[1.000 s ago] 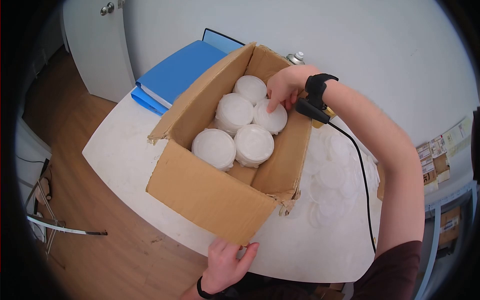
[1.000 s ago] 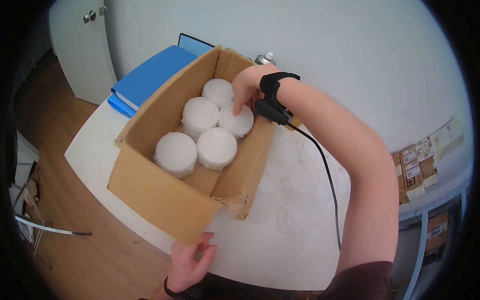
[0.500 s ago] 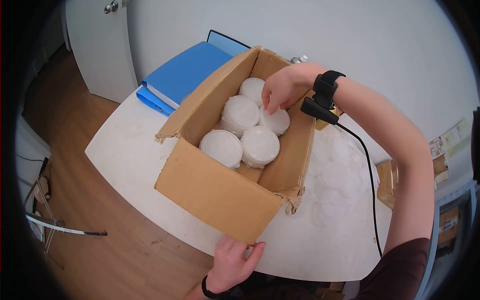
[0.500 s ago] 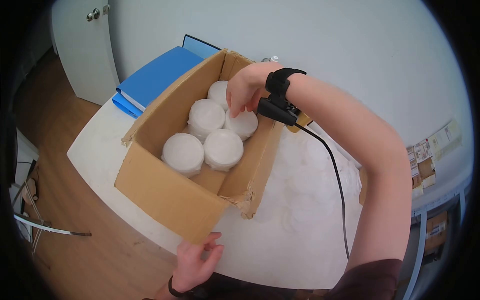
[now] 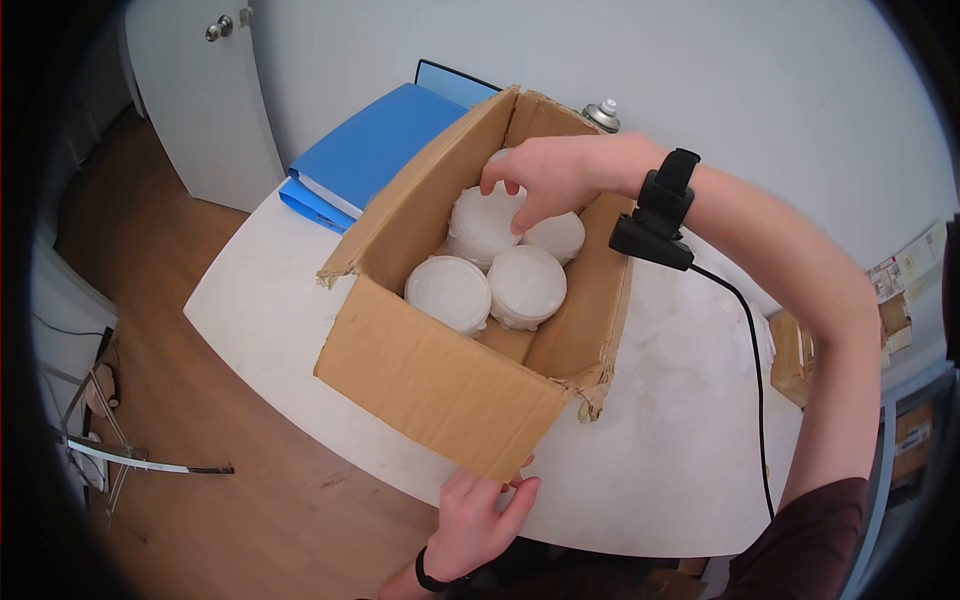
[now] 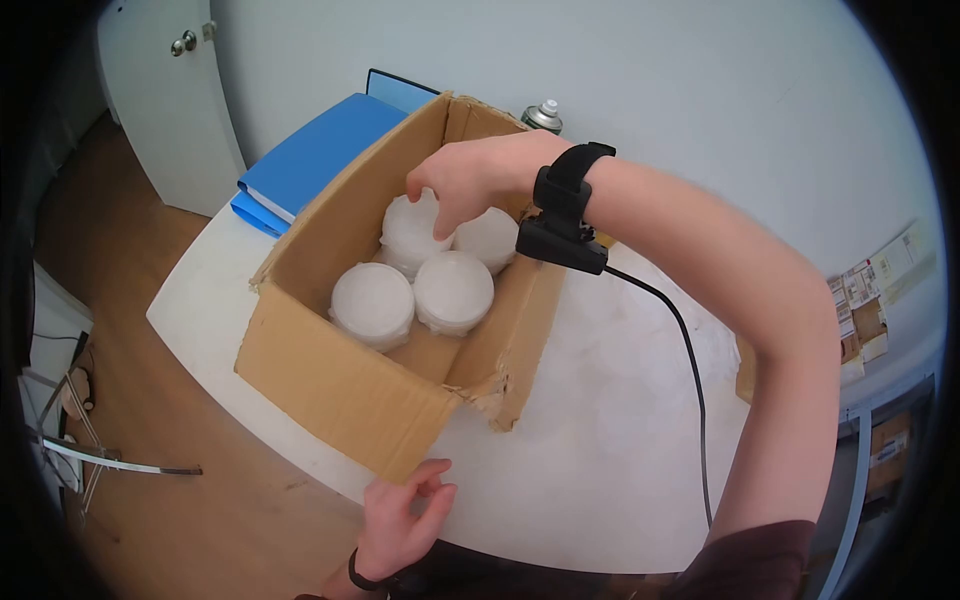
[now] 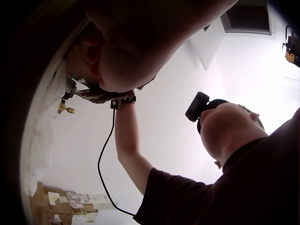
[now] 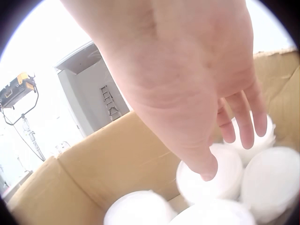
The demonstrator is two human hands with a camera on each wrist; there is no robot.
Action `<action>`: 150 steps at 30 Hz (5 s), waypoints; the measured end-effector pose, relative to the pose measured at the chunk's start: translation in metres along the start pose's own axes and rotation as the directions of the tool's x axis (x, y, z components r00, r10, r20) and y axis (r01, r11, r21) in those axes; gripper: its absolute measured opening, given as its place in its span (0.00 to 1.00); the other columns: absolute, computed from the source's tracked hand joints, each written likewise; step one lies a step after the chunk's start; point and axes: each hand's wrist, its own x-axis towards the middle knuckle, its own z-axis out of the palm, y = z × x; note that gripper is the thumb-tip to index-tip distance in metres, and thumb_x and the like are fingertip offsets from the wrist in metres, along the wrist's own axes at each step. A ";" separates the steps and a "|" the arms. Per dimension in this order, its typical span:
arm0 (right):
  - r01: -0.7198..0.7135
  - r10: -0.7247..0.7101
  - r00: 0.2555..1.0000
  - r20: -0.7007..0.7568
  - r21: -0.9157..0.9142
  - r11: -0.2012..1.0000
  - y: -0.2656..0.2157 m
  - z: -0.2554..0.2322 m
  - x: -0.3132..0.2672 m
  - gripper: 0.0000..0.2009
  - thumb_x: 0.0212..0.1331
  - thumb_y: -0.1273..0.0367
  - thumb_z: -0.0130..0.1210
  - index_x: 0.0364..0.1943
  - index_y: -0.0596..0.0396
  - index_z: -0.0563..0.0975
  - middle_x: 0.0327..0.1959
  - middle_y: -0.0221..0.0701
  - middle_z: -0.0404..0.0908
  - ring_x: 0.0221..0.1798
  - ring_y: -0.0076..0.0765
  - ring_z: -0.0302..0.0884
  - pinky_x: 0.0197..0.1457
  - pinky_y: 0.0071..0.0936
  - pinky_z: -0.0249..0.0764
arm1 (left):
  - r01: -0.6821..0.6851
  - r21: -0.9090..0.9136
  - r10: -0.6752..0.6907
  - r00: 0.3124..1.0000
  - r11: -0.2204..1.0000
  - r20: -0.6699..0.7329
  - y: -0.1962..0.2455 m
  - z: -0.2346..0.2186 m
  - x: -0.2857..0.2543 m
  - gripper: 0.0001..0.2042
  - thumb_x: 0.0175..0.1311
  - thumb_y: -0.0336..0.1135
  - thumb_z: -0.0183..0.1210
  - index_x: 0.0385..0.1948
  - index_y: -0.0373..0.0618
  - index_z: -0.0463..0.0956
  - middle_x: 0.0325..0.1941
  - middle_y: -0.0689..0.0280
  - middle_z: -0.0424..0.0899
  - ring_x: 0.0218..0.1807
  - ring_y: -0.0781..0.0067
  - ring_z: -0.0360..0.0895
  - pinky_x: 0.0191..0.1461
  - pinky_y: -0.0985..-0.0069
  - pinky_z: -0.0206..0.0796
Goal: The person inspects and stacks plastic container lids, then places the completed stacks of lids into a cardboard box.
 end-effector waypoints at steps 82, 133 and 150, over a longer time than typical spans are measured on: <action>-0.069 0.990 0.117 -0.077 0.994 0.086 -0.227 0.702 -0.361 0.13 0.74 0.65 0.67 0.36 0.63 0.83 0.27 0.45 0.85 0.31 0.59 0.85 0.36 0.52 0.76 | -0.353 0.645 -0.026 0.865 0.677 0.501 -0.105 0.147 -0.160 0.26 0.76 0.47 0.67 0.68 0.42 0.82 0.71 0.44 0.82 0.75 0.33 0.74 0.81 0.36 0.61; -0.051 0.993 0.120 -0.009 0.999 0.015 -0.224 0.710 -0.361 0.16 0.73 0.63 0.67 0.30 0.61 0.82 0.29 0.50 0.85 0.34 0.66 0.86 0.38 0.56 0.78 | -0.352 0.633 0.040 0.891 0.690 0.452 -0.101 0.152 -0.162 0.28 0.70 0.43 0.71 0.68 0.41 0.81 0.70 0.42 0.83 0.73 0.30 0.76 0.78 0.38 0.65; -0.040 0.993 0.115 -0.026 0.999 0.031 -0.224 0.707 -0.361 0.15 0.73 0.64 0.67 0.33 0.63 0.83 0.30 0.51 0.86 0.35 0.67 0.85 0.39 0.56 0.78 | -0.313 0.642 -0.057 0.872 0.700 0.486 -0.110 0.149 -0.161 0.29 0.74 0.49 0.68 0.72 0.44 0.80 0.76 0.45 0.80 0.79 0.35 0.71 0.84 0.38 0.59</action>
